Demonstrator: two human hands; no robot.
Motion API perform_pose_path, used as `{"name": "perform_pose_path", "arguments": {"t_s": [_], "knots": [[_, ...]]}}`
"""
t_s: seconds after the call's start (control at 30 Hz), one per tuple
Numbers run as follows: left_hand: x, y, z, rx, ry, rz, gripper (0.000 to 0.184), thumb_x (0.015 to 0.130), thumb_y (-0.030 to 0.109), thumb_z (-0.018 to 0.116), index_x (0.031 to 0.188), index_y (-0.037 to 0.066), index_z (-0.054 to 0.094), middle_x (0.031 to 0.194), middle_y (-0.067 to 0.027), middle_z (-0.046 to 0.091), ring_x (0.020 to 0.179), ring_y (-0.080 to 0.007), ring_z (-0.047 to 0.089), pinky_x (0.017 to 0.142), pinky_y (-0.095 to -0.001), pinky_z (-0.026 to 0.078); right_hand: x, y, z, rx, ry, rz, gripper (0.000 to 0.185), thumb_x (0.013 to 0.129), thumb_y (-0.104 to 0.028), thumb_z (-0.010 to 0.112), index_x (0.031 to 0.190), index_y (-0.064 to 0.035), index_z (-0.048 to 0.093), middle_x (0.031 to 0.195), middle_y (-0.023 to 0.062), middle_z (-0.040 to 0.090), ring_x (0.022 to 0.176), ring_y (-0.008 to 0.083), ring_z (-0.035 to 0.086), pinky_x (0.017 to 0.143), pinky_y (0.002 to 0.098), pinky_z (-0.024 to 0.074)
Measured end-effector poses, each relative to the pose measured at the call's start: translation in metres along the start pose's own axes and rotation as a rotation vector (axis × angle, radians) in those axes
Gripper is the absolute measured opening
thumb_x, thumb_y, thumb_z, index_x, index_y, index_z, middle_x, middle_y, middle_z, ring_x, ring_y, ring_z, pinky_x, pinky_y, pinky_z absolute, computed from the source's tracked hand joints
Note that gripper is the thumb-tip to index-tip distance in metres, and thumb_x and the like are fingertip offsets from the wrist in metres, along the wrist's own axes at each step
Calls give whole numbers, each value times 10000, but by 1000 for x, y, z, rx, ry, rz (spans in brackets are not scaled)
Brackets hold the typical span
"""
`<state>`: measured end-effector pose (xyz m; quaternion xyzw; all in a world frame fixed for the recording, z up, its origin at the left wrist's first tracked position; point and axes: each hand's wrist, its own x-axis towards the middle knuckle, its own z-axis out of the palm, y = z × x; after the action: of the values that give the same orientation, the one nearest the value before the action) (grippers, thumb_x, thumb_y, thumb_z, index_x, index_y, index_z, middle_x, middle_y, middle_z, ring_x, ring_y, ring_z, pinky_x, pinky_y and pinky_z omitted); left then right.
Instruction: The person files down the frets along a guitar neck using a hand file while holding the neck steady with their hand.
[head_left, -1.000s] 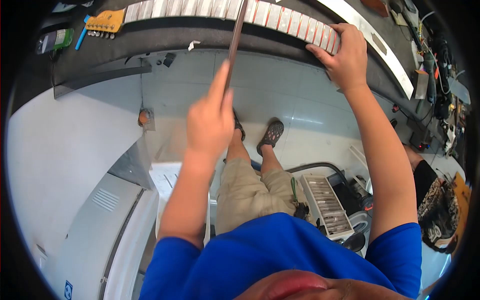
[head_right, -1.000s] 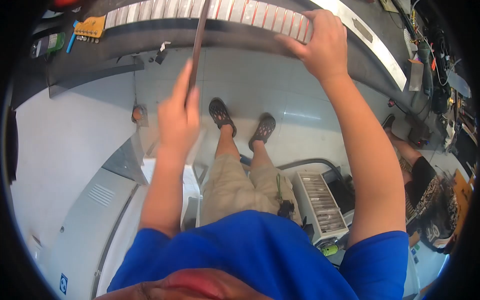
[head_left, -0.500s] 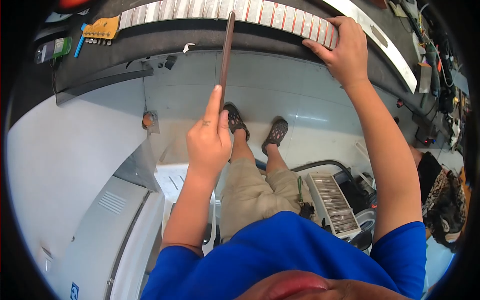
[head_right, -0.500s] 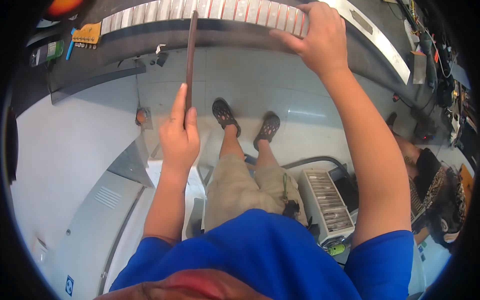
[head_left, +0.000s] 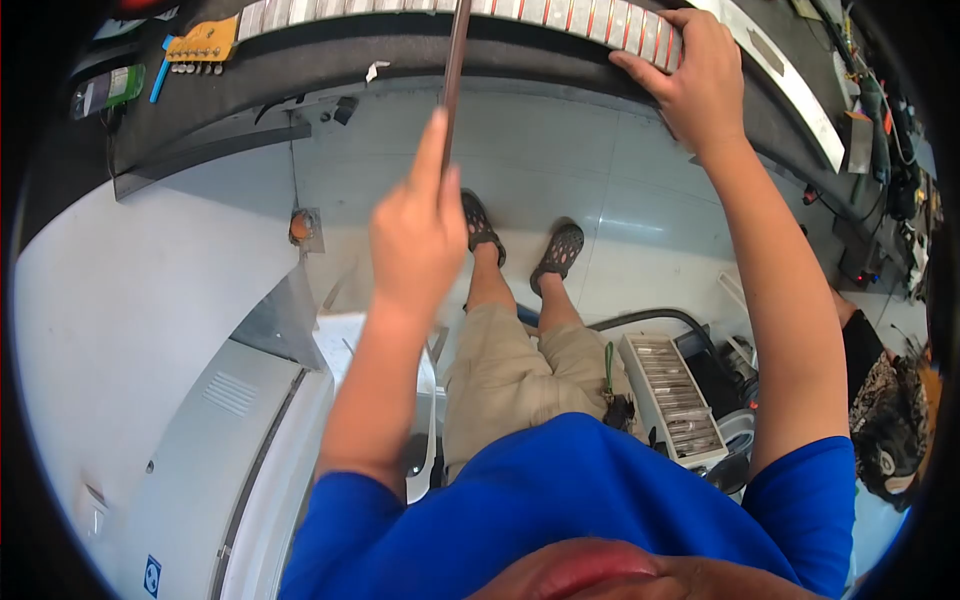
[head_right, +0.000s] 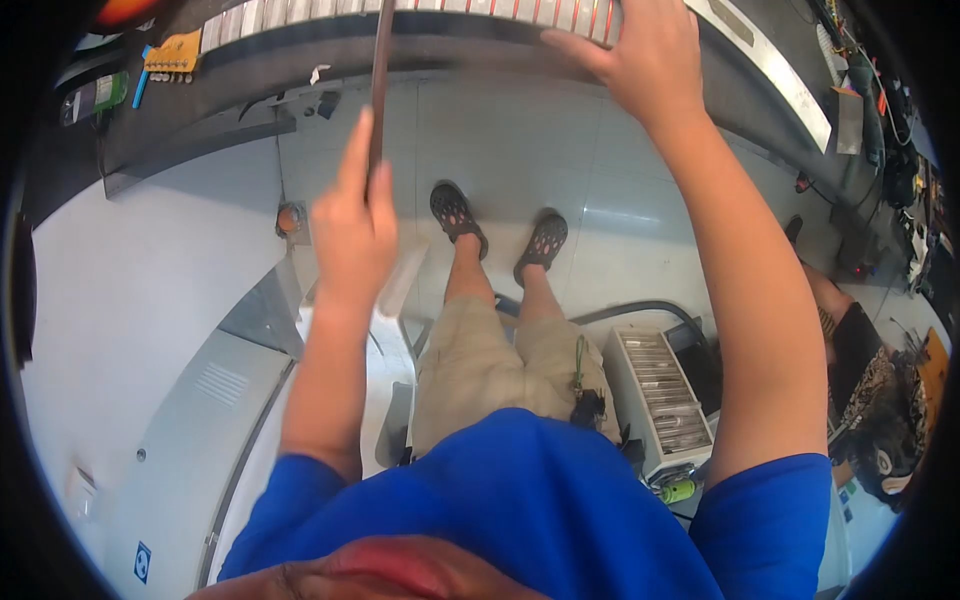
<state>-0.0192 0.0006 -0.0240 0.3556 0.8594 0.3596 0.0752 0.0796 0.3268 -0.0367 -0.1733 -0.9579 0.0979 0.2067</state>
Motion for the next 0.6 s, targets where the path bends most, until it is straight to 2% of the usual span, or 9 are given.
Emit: {"name": "perform_pose_path", "arguments": {"t_s": [0.03,0.13,0.23,0.33,0.4,0.5,0.6], "knots": [[28,3,3,20,-10,-5,578,1030,91,672,1595,144,561,923,-251,758,760,-462,722,687,-514,569,1,-3,-2,11,-17,24,644,763,-506,929,1114,-33,671,1062,152,655,1037,380,620,949,477,484],[117,21,9,10,72,142,378,1027,72,637,1395,-10,657,1081,-338,730,966,-540,701,830,-580,569,7,-4,-4,24,-4,50,628,743,-486,937,1098,-45,667,1057,165,637,1051,394,603,969,488,465],[86,3,13,32,45,123,591,1022,83,684,1597,143,563,926,-246,761,760,-453,734,682,-501,576,-2,5,2,-5,1,-18,653,793,-532,912,1142,-28,686,1070,135,669,1021,365,633,927,467,501],[-21,-8,-5,24,-5,19,616,990,26,705,1587,103,573,864,-215,746,689,-381,723,664,-437,582,4,3,2,16,8,-9,667,818,-557,899,1162,-23,695,1072,120,687,1004,348,650,909,452,519],[-76,-6,-20,-15,-138,-127,586,1002,-5,686,1575,17,566,990,-226,777,699,-278,726,674,-353,555,4,3,2,9,25,-7,664,815,-557,901,1156,-27,694,1061,114,684,997,343,648,913,453,516],[-80,-6,-24,-36,-157,-112,611,1002,-2,684,1593,5,528,1059,-233,784,734,-298,748,688,-362,567,3,3,2,-11,4,1,656,813,-552,903,1150,-30,692,1061,109,680,1001,341,643,916,458,511],[-32,6,-24,4,-100,-20,653,992,9,699,1616,64,516,904,-205,759,708,-330,741,657,-416,580,4,3,1,-24,2,-1,650,812,-545,904,1149,-32,690,1062,105,676,1005,341,639,914,459,507]]}}
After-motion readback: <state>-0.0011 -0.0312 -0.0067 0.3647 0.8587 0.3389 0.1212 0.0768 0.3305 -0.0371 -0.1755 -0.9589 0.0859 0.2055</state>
